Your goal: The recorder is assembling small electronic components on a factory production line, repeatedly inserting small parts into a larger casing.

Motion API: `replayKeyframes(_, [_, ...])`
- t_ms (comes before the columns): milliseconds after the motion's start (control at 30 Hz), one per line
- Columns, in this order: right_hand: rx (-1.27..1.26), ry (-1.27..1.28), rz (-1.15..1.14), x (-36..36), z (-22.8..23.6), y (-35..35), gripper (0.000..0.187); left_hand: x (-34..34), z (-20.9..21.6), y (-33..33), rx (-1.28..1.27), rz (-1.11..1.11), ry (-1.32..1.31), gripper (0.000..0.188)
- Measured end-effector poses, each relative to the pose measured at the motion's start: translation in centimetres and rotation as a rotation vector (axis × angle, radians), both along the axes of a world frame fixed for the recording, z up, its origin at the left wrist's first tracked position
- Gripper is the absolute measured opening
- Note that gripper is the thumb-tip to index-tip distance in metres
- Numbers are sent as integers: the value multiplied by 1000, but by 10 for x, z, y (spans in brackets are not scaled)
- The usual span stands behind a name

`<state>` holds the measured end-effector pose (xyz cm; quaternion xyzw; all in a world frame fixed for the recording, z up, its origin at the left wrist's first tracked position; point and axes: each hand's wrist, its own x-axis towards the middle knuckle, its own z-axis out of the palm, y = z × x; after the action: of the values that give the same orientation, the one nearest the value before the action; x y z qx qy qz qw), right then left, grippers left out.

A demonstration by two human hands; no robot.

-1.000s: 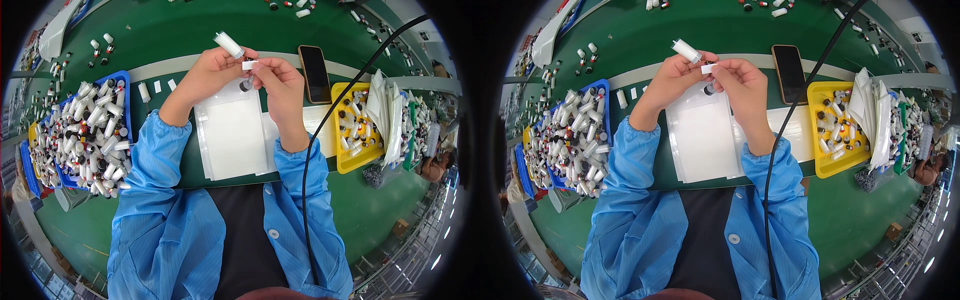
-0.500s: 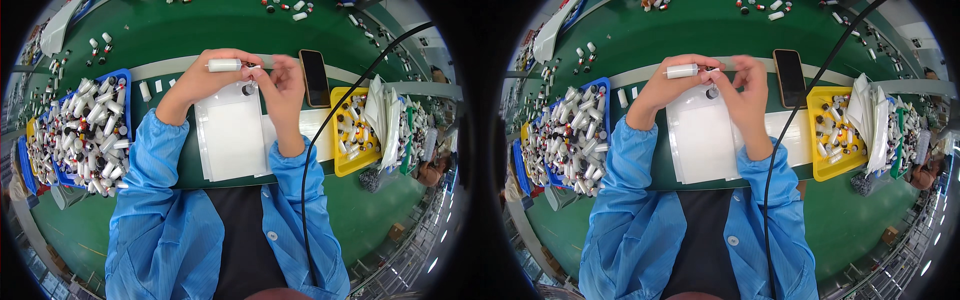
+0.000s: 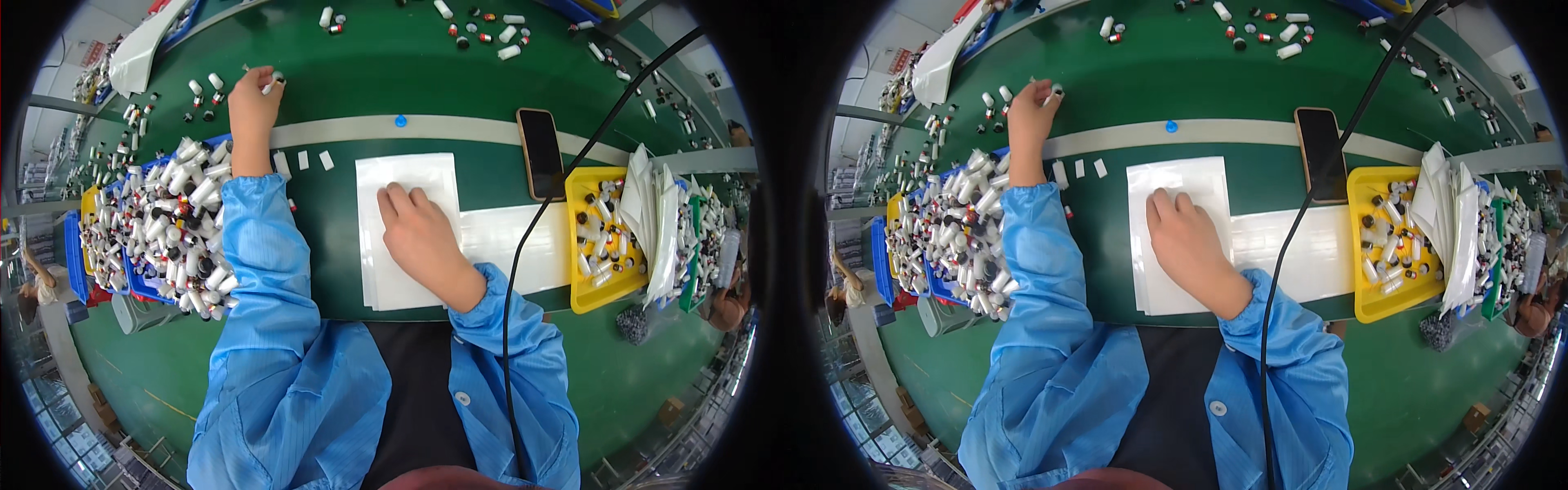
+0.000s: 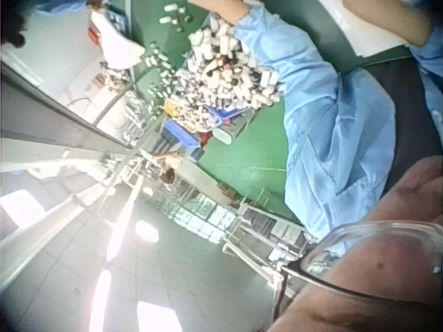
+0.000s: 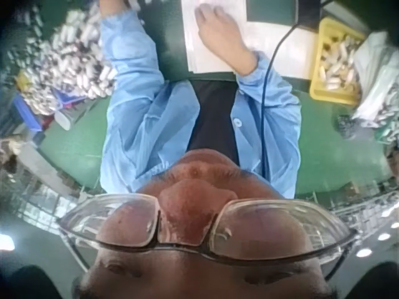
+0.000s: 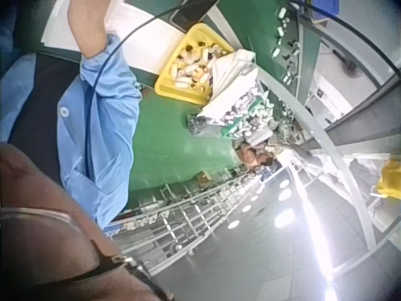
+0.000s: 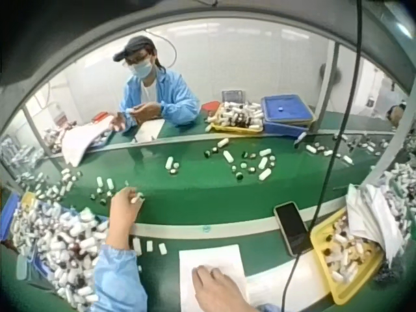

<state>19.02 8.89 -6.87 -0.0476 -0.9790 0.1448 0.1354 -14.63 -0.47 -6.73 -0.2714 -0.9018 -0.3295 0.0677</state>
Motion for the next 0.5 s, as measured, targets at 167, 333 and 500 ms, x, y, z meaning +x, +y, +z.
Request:
replayKeyframes(167, [72, -18, -42, -2, -9, -4, 33, -24, -25, 51, -29, -53, 275, 45])
replayKeyframes(333, [66, 5, -71, 0, -2, -5, 39, -106, -80, 144, 36, 157, 36, 53])
replayKeyframes(500, [104, -37, -89, 7, -6, -10, 45, -123, -62, 167, -188, 117, -145, 52])
